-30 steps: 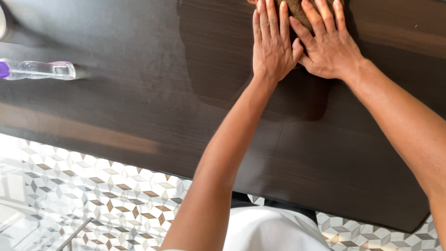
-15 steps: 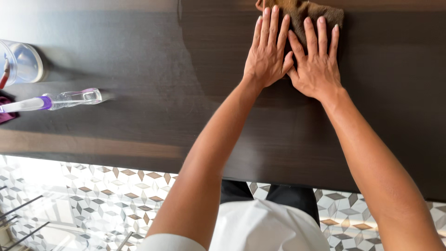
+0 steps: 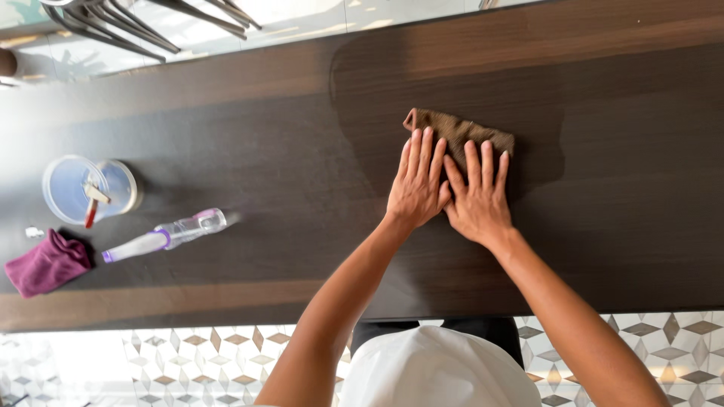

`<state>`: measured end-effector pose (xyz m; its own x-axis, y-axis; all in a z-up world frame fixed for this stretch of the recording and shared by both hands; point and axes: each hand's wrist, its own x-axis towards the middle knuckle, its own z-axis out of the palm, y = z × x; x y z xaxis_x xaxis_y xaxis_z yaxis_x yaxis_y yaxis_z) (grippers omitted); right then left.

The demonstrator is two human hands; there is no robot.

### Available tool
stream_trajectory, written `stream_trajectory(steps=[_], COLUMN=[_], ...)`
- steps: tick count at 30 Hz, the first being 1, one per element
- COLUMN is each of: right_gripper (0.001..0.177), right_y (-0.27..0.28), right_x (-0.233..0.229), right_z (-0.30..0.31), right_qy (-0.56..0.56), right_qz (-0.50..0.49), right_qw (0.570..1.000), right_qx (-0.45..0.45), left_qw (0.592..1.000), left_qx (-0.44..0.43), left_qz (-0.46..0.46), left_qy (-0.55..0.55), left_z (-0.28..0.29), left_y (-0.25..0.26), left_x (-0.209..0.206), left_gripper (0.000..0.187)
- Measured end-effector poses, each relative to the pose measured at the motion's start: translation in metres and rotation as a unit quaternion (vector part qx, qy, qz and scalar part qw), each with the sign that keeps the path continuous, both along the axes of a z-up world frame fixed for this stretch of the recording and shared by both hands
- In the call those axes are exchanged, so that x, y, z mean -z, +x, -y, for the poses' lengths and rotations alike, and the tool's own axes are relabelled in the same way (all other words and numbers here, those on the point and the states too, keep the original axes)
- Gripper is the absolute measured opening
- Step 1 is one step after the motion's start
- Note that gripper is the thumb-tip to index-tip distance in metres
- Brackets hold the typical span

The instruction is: The person wipes a dark wooden table with a brown cloth, sprays a cleaning liquid onto the surface using a spray bottle, and continues cleaning the table with a purple cloth.

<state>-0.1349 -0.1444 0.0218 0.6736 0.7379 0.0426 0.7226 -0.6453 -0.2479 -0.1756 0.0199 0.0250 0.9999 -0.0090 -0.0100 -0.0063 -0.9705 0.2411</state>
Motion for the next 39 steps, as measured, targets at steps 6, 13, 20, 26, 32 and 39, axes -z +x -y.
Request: stream_trajectory(steps=[6, 13, 20, 26, 32, 39], right_gripper=[0.070, 0.076, 0.071, 0.075, 0.080, 0.071], right_y=[-0.001, 0.042, 0.117, 0.173, 0.176, 0.082], right_x=[0.010, 0.005, 0.014, 0.020, 0.021, 0.018], right_z=[-0.060, -0.108, -0.133, -0.102, -0.035, -0.011], right_qy=[-0.030, -0.053, -0.095, -0.067, -0.075, -0.086], right_qz=[-0.032, -0.057, -0.033, -0.080, -0.079, -0.074], right_qw=[0.998, 0.992, 0.985, 0.993, 0.994, 0.989], right_qx=[-0.035, -0.102, -0.138, -0.057, 0.011, 0.096], left_qw=[0.999, 0.994, 0.981, 0.986, 0.984, 0.988], left_qx=[-0.032, -0.108, -0.163, -0.124, -0.032, 0.053], left_qz=[-0.009, -0.029, -0.081, -0.077, -0.103, -0.079], left_qy=[0.008, 0.023, 0.070, 0.078, 0.143, 0.123], left_z=[-0.055, -0.089, -0.102, -0.081, -0.018, 0.000], left_y=[-0.017, 0.004, 0.069, 0.145, 0.177, 0.109], left_x=[0.010, 0.013, 0.020, 0.026, 0.024, 0.013], left_gripper=[0.074, 0.075, 0.077, 0.076, 0.077, 0.077])
